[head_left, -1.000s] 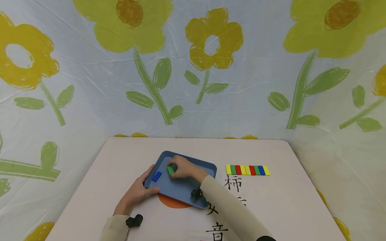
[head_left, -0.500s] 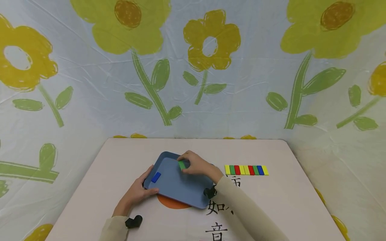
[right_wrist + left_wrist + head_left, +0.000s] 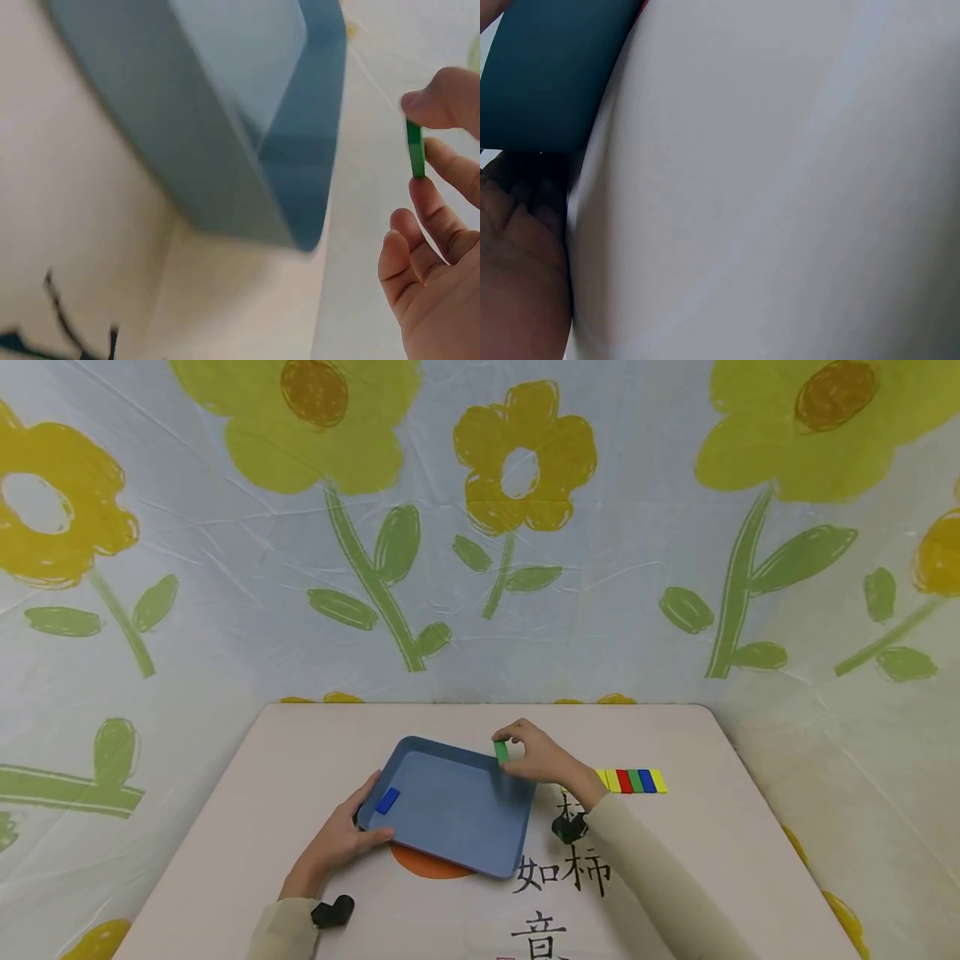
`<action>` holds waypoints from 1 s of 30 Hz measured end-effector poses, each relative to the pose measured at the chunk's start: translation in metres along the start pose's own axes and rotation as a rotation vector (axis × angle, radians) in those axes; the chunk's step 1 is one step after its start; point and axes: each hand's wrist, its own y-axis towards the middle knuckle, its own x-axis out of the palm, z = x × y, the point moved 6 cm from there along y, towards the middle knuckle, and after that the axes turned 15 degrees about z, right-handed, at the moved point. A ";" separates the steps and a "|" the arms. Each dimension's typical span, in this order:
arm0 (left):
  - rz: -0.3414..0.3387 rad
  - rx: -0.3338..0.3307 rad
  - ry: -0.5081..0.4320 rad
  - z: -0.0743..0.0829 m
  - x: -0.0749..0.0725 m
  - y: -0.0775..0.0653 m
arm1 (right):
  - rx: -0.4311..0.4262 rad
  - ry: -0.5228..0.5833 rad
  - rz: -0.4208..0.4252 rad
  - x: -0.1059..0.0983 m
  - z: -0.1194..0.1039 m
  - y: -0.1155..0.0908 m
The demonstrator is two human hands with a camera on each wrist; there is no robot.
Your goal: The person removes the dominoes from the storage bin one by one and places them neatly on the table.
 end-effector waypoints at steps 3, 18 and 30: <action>-0.002 0.002 0.002 0.000 0.000 0.000 | 0.031 0.019 0.038 -0.018 0.013 -0.010; -0.008 -0.030 0.007 0.002 0.000 0.000 | 0.109 -0.045 0.173 -0.083 0.067 -0.069; -0.016 -0.032 0.021 0.002 0.001 0.000 | 0.228 -0.120 0.217 -0.116 0.114 -0.106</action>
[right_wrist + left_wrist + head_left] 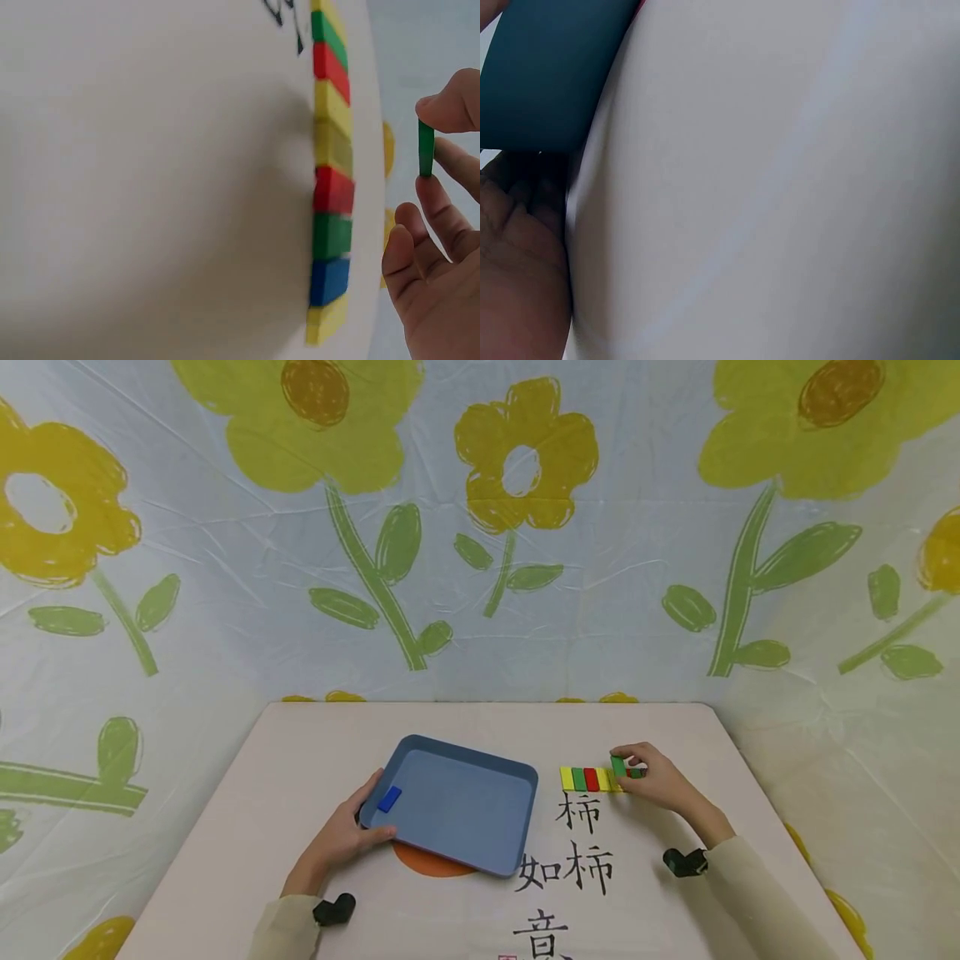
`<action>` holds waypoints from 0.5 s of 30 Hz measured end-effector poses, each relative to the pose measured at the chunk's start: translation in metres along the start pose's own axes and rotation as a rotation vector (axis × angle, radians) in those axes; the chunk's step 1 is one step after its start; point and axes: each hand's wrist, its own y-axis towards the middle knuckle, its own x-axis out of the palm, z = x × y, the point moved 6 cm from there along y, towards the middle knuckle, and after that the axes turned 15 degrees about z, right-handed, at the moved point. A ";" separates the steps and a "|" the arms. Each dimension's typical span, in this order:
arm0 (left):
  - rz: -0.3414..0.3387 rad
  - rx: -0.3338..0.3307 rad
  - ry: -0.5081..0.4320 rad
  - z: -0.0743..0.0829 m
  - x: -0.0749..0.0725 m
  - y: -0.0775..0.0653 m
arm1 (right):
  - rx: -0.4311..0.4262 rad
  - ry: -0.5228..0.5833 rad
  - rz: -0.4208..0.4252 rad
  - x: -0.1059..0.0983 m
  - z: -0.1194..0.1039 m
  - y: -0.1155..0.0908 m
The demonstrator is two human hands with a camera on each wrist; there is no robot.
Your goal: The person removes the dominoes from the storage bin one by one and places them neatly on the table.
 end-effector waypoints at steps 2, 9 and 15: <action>0.000 -0.001 -0.001 0.000 0.000 0.000 | 0.011 -0.025 0.012 -0.005 0.010 -0.003; 0.009 0.000 -0.021 -0.001 -0.001 0.000 | 0.053 -0.080 0.068 -0.024 0.037 -0.009; 0.006 -0.013 -0.025 -0.001 0.000 -0.002 | 0.093 -0.080 0.054 -0.033 0.059 -0.015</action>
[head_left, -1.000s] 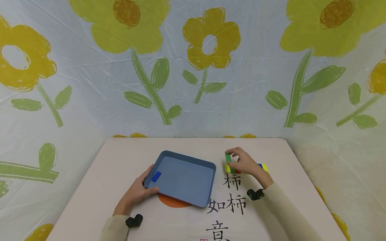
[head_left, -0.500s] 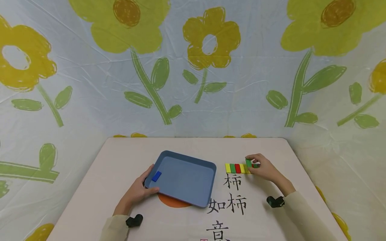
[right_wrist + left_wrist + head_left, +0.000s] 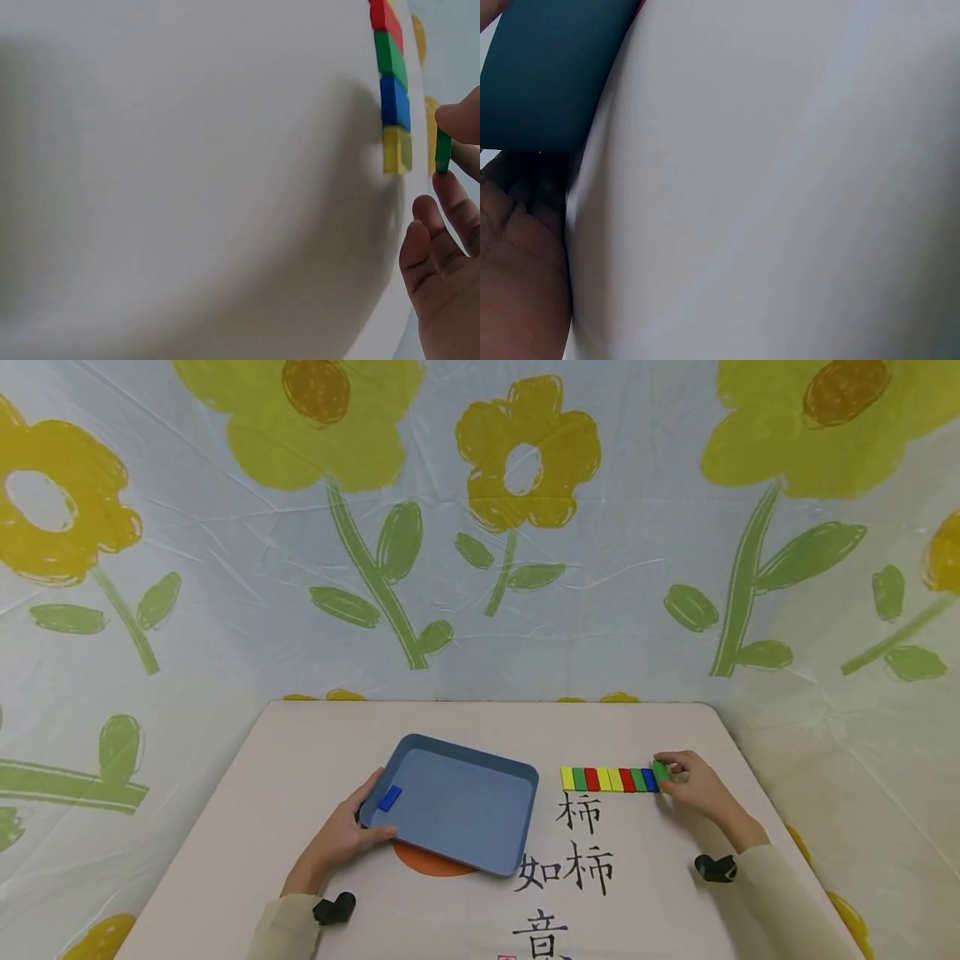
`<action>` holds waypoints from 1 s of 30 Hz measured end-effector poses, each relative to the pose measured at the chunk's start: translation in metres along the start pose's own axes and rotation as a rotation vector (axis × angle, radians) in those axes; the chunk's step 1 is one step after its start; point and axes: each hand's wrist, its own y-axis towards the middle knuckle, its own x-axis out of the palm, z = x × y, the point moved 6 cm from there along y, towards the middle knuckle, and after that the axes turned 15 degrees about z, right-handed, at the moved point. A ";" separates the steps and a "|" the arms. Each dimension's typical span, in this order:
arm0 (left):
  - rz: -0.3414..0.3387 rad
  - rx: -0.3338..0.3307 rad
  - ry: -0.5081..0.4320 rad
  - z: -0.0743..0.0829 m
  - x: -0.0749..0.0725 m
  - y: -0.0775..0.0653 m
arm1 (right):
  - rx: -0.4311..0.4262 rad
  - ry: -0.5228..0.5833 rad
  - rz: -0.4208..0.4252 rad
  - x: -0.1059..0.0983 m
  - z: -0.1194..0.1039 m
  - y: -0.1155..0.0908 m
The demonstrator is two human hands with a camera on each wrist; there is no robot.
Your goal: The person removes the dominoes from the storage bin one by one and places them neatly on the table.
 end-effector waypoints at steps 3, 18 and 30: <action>0.004 0.005 0.006 0.001 -0.001 0.001 | 0.022 0.006 0.008 -0.003 0.011 -0.001; 0.006 0.029 0.002 0.000 -0.001 0.001 | 0.069 -0.059 -0.023 -0.007 0.025 0.000; 0.012 0.048 0.007 0.001 -0.001 0.000 | 0.038 -0.052 -0.008 -0.001 0.028 -0.003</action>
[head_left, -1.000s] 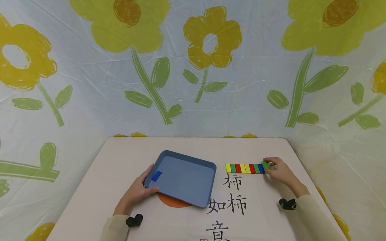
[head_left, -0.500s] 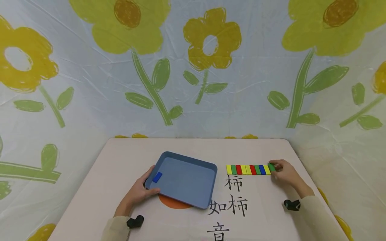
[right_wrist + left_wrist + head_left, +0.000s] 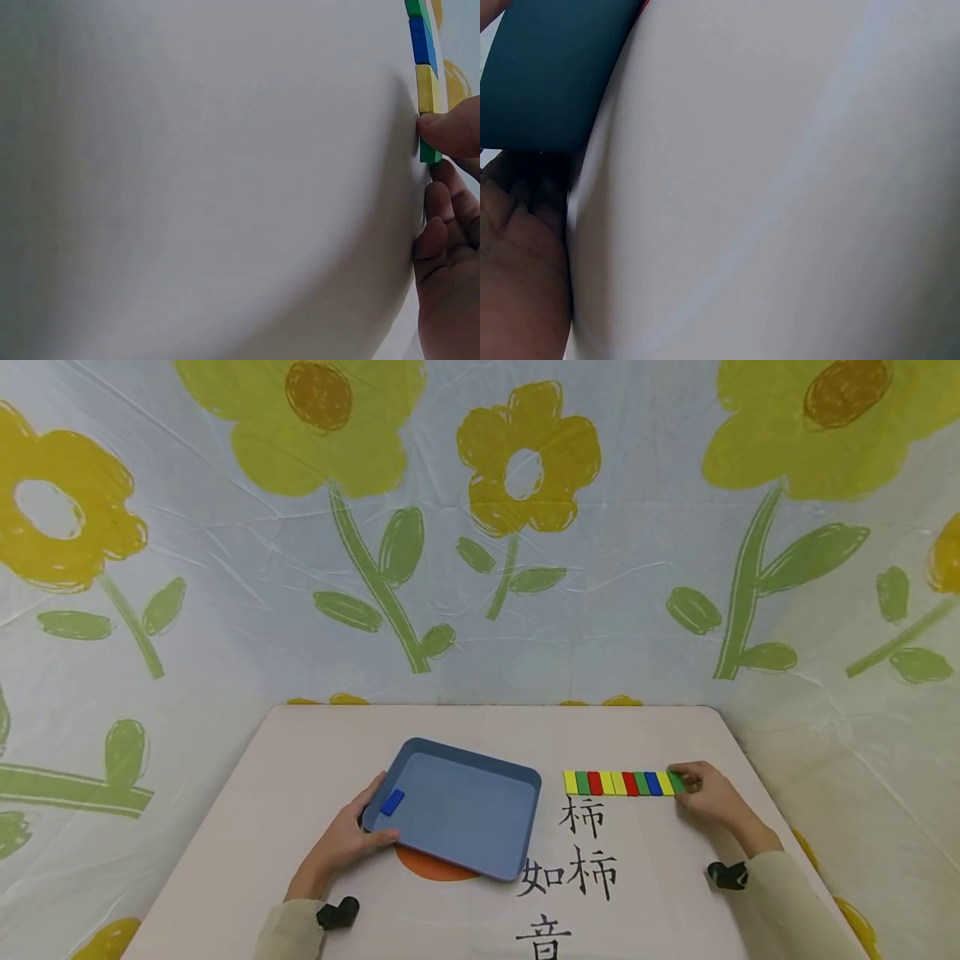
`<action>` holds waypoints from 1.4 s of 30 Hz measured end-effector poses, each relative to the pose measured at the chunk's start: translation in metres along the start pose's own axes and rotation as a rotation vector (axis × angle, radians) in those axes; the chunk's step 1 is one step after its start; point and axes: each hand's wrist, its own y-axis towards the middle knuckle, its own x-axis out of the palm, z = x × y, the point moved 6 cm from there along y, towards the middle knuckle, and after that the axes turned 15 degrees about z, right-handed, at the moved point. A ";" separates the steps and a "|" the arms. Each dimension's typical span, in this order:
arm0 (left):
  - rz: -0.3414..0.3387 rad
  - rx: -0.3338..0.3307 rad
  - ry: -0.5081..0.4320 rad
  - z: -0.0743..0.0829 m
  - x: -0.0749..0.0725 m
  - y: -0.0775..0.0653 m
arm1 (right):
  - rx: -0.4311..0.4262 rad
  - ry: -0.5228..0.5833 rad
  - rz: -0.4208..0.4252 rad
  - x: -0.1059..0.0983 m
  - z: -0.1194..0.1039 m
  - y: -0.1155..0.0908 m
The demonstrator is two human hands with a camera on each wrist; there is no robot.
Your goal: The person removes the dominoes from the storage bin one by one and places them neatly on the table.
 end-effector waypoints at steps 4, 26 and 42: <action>0.000 -0.001 -0.011 0.000 0.000 0.000 | -0.010 0.002 0.000 0.000 0.001 0.000; -0.008 -0.046 -0.019 0.001 0.001 -0.002 | -0.026 -0.001 -0.002 -0.002 0.004 -0.002; -0.006 -0.033 -0.026 0.001 0.000 -0.001 | -0.003 0.005 -0.058 -0.007 -0.009 0.007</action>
